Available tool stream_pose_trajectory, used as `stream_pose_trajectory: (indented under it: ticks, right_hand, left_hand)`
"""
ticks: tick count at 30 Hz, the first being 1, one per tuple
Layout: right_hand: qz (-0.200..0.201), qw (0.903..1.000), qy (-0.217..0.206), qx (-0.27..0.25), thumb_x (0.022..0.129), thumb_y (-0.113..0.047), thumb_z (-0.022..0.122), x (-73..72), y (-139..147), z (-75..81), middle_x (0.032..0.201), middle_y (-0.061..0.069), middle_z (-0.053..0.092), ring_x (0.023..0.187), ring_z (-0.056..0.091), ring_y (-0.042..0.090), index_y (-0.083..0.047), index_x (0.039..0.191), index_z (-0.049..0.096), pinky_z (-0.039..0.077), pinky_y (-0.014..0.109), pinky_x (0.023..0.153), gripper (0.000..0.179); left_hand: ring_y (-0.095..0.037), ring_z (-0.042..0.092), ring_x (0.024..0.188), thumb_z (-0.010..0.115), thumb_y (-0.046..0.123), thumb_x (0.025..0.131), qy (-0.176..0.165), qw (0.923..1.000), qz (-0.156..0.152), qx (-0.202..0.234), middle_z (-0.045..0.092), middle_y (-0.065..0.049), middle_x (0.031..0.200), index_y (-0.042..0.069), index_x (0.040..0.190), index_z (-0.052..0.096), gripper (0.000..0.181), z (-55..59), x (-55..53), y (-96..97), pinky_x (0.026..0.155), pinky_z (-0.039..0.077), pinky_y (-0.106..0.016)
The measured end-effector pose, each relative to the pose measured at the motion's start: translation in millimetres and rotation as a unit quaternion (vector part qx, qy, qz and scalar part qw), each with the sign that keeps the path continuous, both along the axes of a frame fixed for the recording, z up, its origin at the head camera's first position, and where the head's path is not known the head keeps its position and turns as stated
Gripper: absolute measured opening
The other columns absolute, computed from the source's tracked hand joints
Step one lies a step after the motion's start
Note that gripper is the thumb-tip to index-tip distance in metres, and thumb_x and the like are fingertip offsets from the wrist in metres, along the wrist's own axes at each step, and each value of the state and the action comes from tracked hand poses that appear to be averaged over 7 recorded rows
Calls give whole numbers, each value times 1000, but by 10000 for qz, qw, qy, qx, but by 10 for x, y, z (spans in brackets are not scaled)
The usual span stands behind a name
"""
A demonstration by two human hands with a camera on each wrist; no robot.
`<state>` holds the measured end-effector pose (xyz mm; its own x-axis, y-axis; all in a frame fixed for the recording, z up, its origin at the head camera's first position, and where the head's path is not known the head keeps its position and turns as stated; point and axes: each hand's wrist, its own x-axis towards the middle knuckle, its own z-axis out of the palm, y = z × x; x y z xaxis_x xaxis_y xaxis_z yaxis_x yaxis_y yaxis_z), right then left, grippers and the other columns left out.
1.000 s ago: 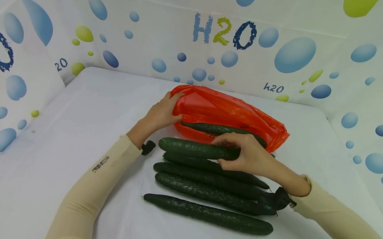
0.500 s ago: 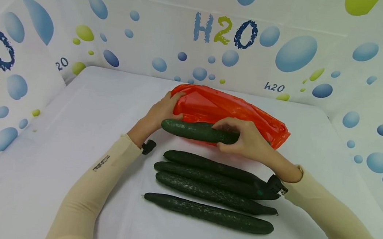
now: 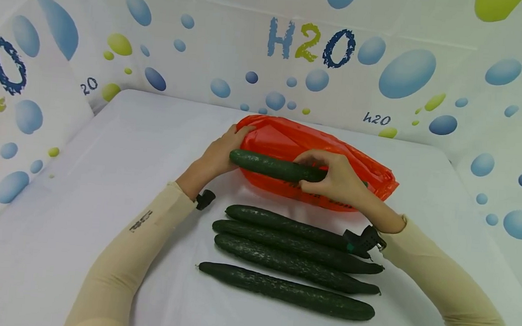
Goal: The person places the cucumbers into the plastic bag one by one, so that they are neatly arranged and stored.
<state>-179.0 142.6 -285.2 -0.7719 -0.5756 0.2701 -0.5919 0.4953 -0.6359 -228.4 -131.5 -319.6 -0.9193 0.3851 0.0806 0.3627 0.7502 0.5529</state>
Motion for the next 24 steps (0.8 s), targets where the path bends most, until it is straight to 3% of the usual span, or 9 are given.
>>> stream_pose_trajectory:
  ticks: [10, 15, 24]
  right_hand:
    - [-184, 9994, -277, 115, 80, -5, 74, -278, 75, -94, 113, 13, 66, 107, 58, 28, -2, 116, 65, 47, 49, 95, 38]
    - [-277, 9983, -494, 137, 82, -5, 74, -366, 101, -165, 115, 16, 64, 109, 57, 31, 0, 119, 64, 46, 51, 97, 39]
    - [-466, 9975, -459, 282, 81, -3, 74, -441, 165, -262, 116, 20, 64, 109, 57, 34, 4, 119, 63, 45, 52, 97, 39]
  left_hand:
    - [-43, 47, 125, 70, 22, 87, -177, 9997, 163, 84, 38, -23, 143, 12, 151, 31, 75, 20, -4, 0, 98, 45, -60]
    - [-40, 48, 124, 69, 16, 86, -301, 9993, 200, 49, 38, -22, 142, 12, 151, 30, 76, 11, 1, 6, 98, 46, -57]
    - [-39, 52, 117, 66, 17, 88, -148, 9998, 159, -32, 39, -22, 141, 11, 151, 30, 73, 17, 15, 0, 96, 49, -55]
